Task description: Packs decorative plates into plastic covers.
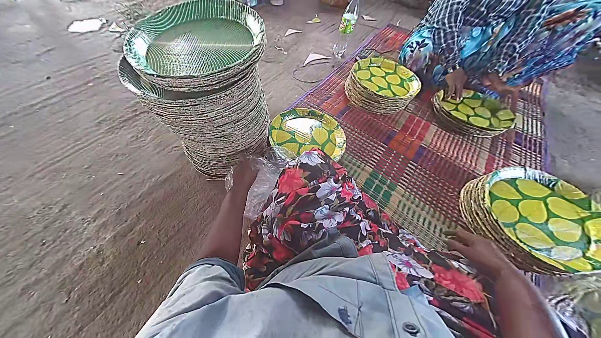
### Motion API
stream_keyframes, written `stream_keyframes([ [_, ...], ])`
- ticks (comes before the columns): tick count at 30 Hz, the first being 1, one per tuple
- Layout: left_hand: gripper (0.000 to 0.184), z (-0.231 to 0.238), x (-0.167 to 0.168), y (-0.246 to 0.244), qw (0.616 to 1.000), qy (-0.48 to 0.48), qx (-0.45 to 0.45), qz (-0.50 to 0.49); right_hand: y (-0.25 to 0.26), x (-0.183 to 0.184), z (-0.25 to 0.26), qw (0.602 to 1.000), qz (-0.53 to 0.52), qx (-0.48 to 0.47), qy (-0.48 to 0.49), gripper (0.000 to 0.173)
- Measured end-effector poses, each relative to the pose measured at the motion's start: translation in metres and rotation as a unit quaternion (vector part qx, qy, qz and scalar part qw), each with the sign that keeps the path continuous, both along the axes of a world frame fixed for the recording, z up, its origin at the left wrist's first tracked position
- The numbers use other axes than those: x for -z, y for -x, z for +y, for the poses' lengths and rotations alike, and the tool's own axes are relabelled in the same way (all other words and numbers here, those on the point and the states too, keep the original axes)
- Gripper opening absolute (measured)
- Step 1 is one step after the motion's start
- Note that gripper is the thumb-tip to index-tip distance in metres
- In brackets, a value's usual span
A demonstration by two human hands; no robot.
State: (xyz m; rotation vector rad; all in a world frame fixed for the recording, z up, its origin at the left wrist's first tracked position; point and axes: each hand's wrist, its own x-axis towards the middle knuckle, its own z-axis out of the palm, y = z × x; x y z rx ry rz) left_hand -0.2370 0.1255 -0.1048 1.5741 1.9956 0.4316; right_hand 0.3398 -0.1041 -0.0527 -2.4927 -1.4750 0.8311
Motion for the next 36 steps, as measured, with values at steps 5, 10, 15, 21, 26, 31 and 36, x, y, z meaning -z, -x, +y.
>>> stream_keyframes([
  [5,0.060,-0.001,-0.021,-0.001,0.995,-0.051,0.032,0.080,0.052,-0.003,0.014,0.994,-0.016,-0.092,-0.059,0.034],
  [10,0.049,0.006,0.004,-0.001,0.977,0.018,0.174,0.126,0.119,-0.018,0.029,0.970,-0.008,-0.175,-0.170,0.034],
  [15,0.034,-0.018,-0.057,-0.004,0.980,-0.181,0.080,0.017,0.162,-0.035,0.038,0.932,-0.027,-0.216,-0.291,0.033],
  [21,0.020,-0.084,-0.143,-0.035,0.849,-0.483,0.198,-0.081,0.254,-0.103,0.064,0.849,0.024,-0.299,-0.435,0.078],
  [26,0.024,-0.136,-0.161,-0.103,0.741,-0.560,0.359,-0.093,0.302,-0.100,0.070,0.823,0.162,-0.234,-0.492,0.057],
  [31,0.081,-0.130,-0.134,-0.099,0.797,-0.528,0.264,-0.128,0.259,-0.098,0.055,0.793,0.383,0.063,-0.469,0.015],
  [36,0.035,-0.112,-0.125,-0.105,0.870,-0.232,0.333,-0.281,0.239,-0.097,0.036,0.775,0.439,0.088,-0.446,0.029],
])
